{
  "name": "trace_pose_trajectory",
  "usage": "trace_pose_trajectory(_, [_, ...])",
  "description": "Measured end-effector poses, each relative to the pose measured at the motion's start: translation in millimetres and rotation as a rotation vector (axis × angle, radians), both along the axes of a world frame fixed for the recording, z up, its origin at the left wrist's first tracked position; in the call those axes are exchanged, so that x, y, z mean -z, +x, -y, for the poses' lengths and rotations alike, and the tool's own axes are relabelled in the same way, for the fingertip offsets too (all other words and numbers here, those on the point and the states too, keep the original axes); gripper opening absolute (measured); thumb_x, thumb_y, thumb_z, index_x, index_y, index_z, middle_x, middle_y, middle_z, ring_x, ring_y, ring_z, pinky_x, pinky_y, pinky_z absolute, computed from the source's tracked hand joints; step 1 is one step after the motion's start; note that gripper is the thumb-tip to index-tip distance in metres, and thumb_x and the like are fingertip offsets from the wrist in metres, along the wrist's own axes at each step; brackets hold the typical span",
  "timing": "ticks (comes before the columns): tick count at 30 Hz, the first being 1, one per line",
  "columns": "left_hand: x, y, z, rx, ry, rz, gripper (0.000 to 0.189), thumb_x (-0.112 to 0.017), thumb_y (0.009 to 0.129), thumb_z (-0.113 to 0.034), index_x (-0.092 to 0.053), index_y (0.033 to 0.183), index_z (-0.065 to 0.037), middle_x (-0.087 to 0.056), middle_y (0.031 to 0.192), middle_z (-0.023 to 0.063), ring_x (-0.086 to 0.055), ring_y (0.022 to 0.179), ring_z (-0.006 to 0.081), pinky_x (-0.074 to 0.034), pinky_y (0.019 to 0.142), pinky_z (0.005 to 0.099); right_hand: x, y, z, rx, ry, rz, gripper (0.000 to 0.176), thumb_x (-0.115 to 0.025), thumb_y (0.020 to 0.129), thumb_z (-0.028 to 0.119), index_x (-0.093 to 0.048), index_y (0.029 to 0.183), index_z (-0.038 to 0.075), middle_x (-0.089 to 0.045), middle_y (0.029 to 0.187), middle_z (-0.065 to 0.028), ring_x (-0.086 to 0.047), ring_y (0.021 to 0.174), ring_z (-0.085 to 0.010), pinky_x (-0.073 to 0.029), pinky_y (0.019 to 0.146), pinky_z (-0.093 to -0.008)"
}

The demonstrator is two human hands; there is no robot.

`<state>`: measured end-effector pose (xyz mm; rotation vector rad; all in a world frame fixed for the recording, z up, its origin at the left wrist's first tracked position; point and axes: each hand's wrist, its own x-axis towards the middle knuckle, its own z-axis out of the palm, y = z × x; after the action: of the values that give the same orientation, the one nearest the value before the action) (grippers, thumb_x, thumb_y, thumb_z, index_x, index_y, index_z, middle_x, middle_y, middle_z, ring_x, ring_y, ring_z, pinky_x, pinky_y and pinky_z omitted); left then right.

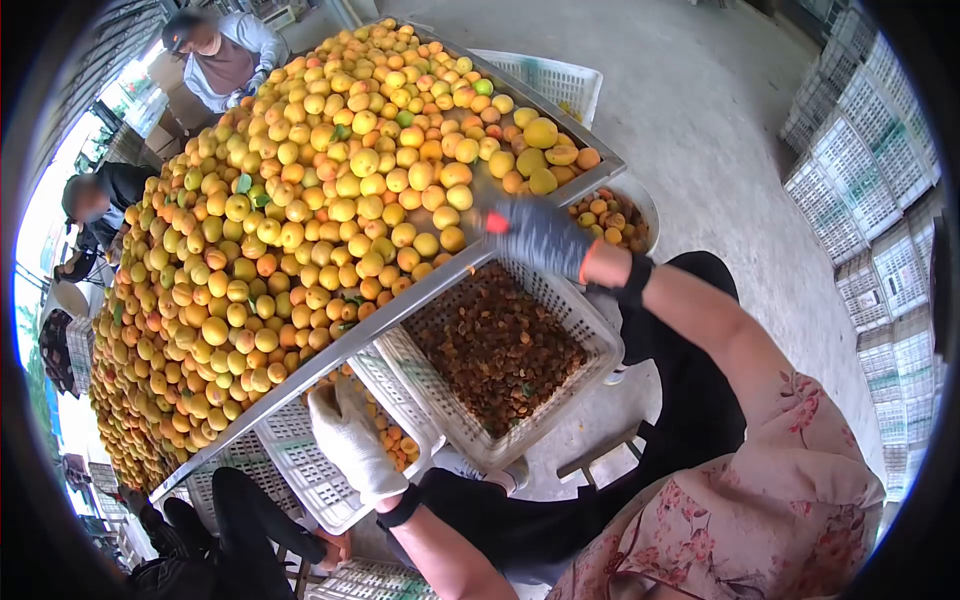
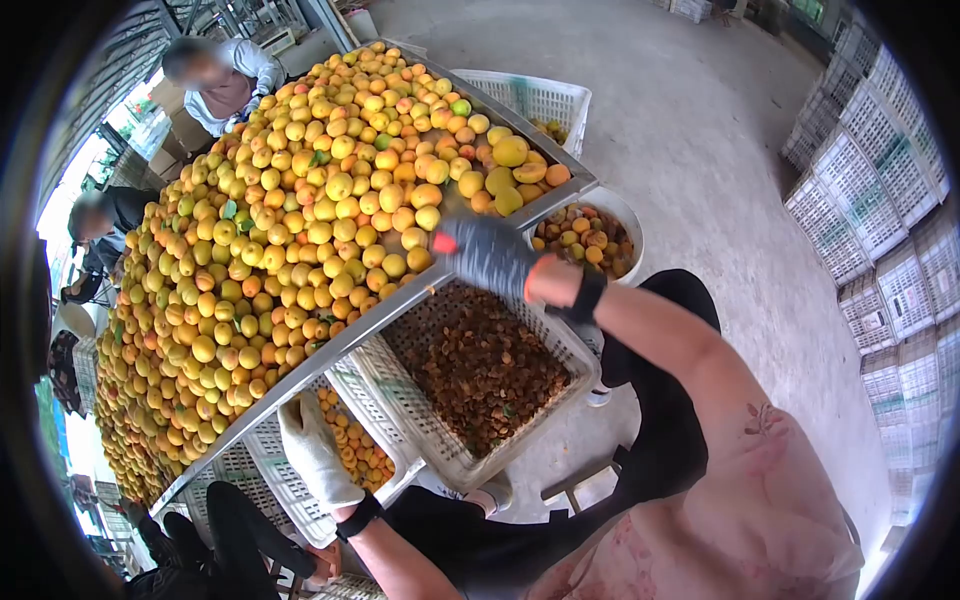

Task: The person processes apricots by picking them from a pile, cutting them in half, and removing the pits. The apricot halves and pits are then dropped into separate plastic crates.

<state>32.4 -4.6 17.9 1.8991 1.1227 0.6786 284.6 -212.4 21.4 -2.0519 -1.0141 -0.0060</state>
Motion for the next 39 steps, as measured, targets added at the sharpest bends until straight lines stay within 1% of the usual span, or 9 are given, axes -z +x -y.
trace_pose_trajectory(6, [9,-10,-6,0.07,0.042,-0.005,0.03,-0.058,0.089,-0.018,-0.055,0.109,0.005,-0.06,0.102,0.0159,-0.057,0.087,0.0233,-0.046,0.081,0.0344,-38,146,-25,0.16,-0.029,-0.432,0.014,-0.064,0.081,0.021,-0.062,0.078,0.008,-0.056,0.064,-0.0012,-0.049,0.045,-0.012,-0.04,0.044,-0.0293])
trace_pose_trajectory(9, [0,2,4,0.085,-0.247,0.088,0.029,-0.058,0.089,-0.016,-0.056,0.11,0.004,-0.06,0.102,0.0137,-0.056,0.087,0.021,-0.046,0.081,0.0325,-28,203,-50,0.272,-0.167,-0.433,0.015,-0.065,0.08,0.024,-0.064,0.08,0.009,-0.057,0.067,-0.0005,-0.051,0.049,-0.0128,-0.041,0.044,-0.0289])
trace_pose_trajectory(11, [4,8,3,0.104,-0.262,0.088,0.028,-0.057,0.089,-0.016,-0.056,0.11,0.004,-0.06,0.102,0.0124,-0.055,0.089,0.0186,-0.045,0.081,0.0298,-22,218,-73,0.273,-0.167,-0.443,0.028,-0.064,0.081,0.03,-0.063,0.085,0.002,-0.063,0.077,-0.014,-0.061,0.059,-0.0226,-0.049,0.052,-0.0378])
trace_pose_trajectory(16, [4,23,8,0.132,-0.242,0.001,0.025,-0.059,0.088,-0.011,-0.055,0.108,0.004,-0.058,0.104,0.0118,-0.053,0.097,0.0187,-0.04,0.09,0.0292,11,249,-115,0.202,-0.556,0.037,0.05,-0.064,0.075,0.048,-0.066,0.103,0.007,-0.065,0.105,-0.0191,-0.063,0.09,-0.037,-0.048,0.083,-0.0437])
trace_pose_trajectory(19, [8,26,9,0.133,-0.31,0.033,0.024,-0.058,0.088,-0.011,-0.055,0.107,0.004,-0.058,0.103,0.0118,-0.053,0.095,0.0183,-0.041,0.088,0.0288,68,285,-136,0.07,-0.632,0.129,0.049,-0.065,0.074,0.047,-0.066,0.102,0.007,-0.065,0.101,-0.0192,-0.063,0.088,-0.0363,-0.048,0.08,-0.0436])
trace_pose_trajectory(31, [11,26,21,0.23,-0.109,-0.1,0.03,-0.06,0.086,-0.015,-0.057,0.108,0.005,-0.06,0.104,0.0164,-0.057,0.097,0.0234,-0.043,0.087,0.0322,4,174,-113,-0.011,-0.589,-0.219,0.045,-0.069,0.07,0.042,-0.066,0.098,0.007,-0.065,0.087,-0.016,-0.061,0.075,-0.0297,-0.048,0.07,-0.0395])
trace_pose_trajectory(34, [11,20,23,0.222,-0.11,-0.095,0.03,-0.06,0.086,-0.016,-0.058,0.107,0.004,-0.06,0.104,0.0182,-0.058,0.096,0.0252,-0.044,0.086,0.0334,-21,158,-80,-0.057,-0.289,-0.445,0.031,-0.065,0.081,0.032,-0.067,0.099,0.008,-0.067,0.089,-0.0081,-0.061,0.083,-0.0183,-0.048,0.072,-0.0332])
trace_pose_trajectory(37, [17,12,21,0.278,-0.11,-0.077,0.031,-0.059,0.089,-0.017,-0.054,0.111,0.005,-0.061,0.103,0.013,-0.056,0.093,0.0163,-0.044,0.084,0.0267,-28,164,-70,-0.113,-0.372,0.163,0.037,-0.066,0.076,0.039,-0.065,0.093,0.006,-0.065,0.081,-0.0175,-0.062,0.069,-0.0301,-0.048,0.062,-0.0409])
trace_pose_trajectory(39, [24,10,20,0.288,-0.132,-0.061,0.032,-0.06,0.089,-0.018,-0.055,0.11,0.005,-0.061,0.101,0.0121,-0.055,0.091,0.0148,-0.044,0.082,0.0258,-35,148,-63,0.02,-0.4,-0.011,0.037,-0.065,0.077,0.038,-0.064,0.088,0.003,-0.065,0.078,-0.0184,-0.063,0.069,-0.0328,-0.048,0.064,-0.0426])
